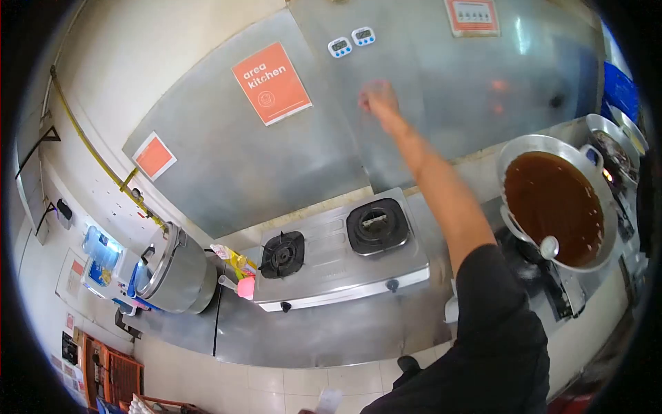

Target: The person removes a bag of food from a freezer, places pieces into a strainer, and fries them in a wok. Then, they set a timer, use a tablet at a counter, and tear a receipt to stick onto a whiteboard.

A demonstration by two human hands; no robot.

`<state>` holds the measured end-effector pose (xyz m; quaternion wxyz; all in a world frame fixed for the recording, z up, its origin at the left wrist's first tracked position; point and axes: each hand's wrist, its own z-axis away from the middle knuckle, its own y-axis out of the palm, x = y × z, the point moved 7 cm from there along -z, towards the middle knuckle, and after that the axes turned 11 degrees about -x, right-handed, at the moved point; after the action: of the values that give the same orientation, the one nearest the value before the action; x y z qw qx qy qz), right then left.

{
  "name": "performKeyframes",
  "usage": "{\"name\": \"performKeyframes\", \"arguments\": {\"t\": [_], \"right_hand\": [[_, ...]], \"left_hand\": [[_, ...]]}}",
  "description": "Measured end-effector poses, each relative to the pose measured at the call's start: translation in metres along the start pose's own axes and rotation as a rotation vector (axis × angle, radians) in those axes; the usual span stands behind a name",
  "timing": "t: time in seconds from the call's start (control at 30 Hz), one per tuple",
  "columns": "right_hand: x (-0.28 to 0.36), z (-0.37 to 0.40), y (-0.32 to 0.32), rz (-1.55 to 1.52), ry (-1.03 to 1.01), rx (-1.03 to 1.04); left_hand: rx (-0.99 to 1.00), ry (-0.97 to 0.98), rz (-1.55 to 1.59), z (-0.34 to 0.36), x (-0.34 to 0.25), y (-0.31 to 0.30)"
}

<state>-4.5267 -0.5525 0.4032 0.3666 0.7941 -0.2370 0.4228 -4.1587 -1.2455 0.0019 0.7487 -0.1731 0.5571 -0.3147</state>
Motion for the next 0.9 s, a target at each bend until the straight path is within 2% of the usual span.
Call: {"name": "performKeyframes", "arguments": {"t": [0.13, 0.27, 0.57, 0.9], "right_hand": [[-0.001, -0.089, 0.048, -0.08, 0.073, 0.041], [-0.01, -0.125, 0.081, -0.099, 0.1, 0.158], [-0.036, -0.156, 0.12, -0.31, 0.168, 0.164], [-0.034, -0.162, 0.122, -0.316, 0.171, 0.061]], "left_hand": [[-0.136, -0.2, -0.004, -0.044, -0.023, -0.016], [-0.239, -0.289, 0.018, -0.079, -0.033, -0.037], [-0.385, -0.391, 0.065, -0.105, -0.026, -0.074], [-0.523, -0.455, 0.145, -0.101, -0.006, -0.103]]}}
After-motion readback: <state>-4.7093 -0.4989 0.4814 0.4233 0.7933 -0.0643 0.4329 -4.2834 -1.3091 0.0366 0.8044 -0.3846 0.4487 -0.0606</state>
